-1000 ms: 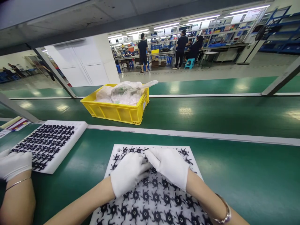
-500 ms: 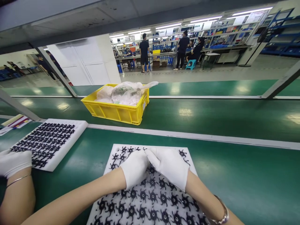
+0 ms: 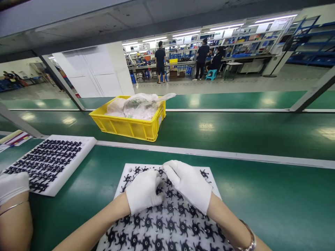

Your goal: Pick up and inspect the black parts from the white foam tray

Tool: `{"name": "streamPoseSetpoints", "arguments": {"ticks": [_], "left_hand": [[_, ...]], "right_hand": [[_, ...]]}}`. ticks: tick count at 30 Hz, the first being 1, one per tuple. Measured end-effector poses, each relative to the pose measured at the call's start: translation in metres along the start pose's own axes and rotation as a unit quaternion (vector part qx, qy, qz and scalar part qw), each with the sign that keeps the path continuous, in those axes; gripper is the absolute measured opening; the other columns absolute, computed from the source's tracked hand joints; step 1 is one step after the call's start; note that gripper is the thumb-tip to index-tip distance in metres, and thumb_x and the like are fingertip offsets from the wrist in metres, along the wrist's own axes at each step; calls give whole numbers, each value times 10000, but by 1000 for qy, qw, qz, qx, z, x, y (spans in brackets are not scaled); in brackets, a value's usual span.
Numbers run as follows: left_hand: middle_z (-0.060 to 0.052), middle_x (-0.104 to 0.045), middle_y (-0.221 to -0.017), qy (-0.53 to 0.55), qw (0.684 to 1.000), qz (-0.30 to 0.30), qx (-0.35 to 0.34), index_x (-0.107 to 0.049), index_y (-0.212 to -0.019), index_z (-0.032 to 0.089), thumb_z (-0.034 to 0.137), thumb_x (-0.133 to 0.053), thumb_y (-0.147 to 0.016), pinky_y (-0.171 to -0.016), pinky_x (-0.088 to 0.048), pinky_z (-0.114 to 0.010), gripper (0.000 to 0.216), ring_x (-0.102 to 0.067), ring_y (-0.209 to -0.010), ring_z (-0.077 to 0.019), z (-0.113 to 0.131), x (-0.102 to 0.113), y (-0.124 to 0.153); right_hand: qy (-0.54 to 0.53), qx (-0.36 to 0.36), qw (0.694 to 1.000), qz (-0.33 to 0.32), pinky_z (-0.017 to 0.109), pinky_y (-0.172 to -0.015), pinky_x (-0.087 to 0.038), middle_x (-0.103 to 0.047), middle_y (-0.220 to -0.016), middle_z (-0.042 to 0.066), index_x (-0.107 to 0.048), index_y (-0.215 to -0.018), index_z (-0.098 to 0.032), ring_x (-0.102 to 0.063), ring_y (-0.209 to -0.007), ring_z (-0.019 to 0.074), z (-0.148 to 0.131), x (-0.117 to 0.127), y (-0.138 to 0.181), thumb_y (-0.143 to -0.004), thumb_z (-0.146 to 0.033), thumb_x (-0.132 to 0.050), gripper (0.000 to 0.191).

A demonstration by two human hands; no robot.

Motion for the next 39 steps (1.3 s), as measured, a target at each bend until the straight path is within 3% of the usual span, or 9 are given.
{"name": "streamPoseSetpoints", "arguments": {"ticks": [3,6,9,12,18,21,26,31,39], "left_hand": [[-32,-556,-670,72,997,19,2,-561,-645,169,291,-576,-695,-551,-394,-266,133,-521,-633,-168,-3,26,-3],[-13,-597,-774,174,978,112,20,-609,-760,190,235,-581,-720,-681,-448,-261,66,-556,-761,-162,-9,63,0],[-4,-612,-882,266,941,207,37,-620,-869,202,162,-564,-743,-771,-459,-252,144,-564,-845,-145,-15,81,13],[-17,-610,-929,309,918,243,51,-623,-934,206,173,-573,-773,-787,-466,-268,171,-565,-886,-160,-19,74,27],[-56,-591,-1108,500,846,168,76,-509,-1218,219,351,-434,-932,-902,-471,-310,324,-567,-1002,-171,-35,37,41],[-47,-632,-814,572,806,113,102,-564,-1095,159,460,-296,-964,-734,-512,-298,424,-612,-740,-148,-39,20,43],[-29,-615,-739,644,752,49,131,-547,-947,131,506,-570,-835,-598,-477,-250,392,-604,-641,-137,-35,5,43],[-52,-619,-992,593,785,106,148,-583,-1016,169,375,-758,-702,-777,-472,-273,414,-585,-896,-173,-37,13,44],[-3,-619,-961,570,800,171,77,-601,-979,214,263,-810,-647,-816,-463,-237,396,-586,-915,-155,-27,28,53]], "right_hand": [[-19,-14,1000,8,336,-876,-444,-633,-1051,25,-607,-1049,-240,-564,-994,204,5,-2,-2,-976,-337,-331,301],[-51,-17,999,7,351,-927,-430,-618,-1100,40,-594,-1104,-226,-549,-1038,214,8,-2,-3,-976,-387,-331,333],[-138,-22,988,-62,346,-851,-481,-636,-1011,51,-546,-1209,-209,-595,-913,205,5,-10,-1,-990,-425,-277,408],[-195,-46,974,-103,317,-776,-510,-640,-954,38,-521,-1247,-215,-604,-855,191,1,-18,0,-977,-437,-357,386],[-115,-12,993,-26,334,-929,-447,-588,-1161,6,-529,-1217,-293,-549,-1043,188,-11,-17,4,-917,-315,-543,301],[-93,52,994,-19,306,-945,-435,-570,-1198,0,-499,-1246,-311,-530,-1082,174,-21,-20,7,-915,-267,-556,338],[-81,70,994,-29,343,-923,-454,-588,-1168,30,-523,-1216,-273,-545,-1062,203,-21,-27,8,-905,-257,-566,314],[-80,32,996,-34,332,-873,-476,-607,-1120,16,-547,-1148,-265,-562,-1021,201,-16,-28,9,-893,-366,-595,278],[-87,28,993,-77,298,-683,-456,-626,-927,3,-554,-1014,-228,-591,-815,185,-18,-35,11,-913,-464,-485,265]]}}
Point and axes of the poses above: each hand's wrist, its own y-axis away from the middle knuckle, its own x-axis out of the back of the hand, z = x × y, the point moved 6 cm from there along -y, towards the middle knuckle
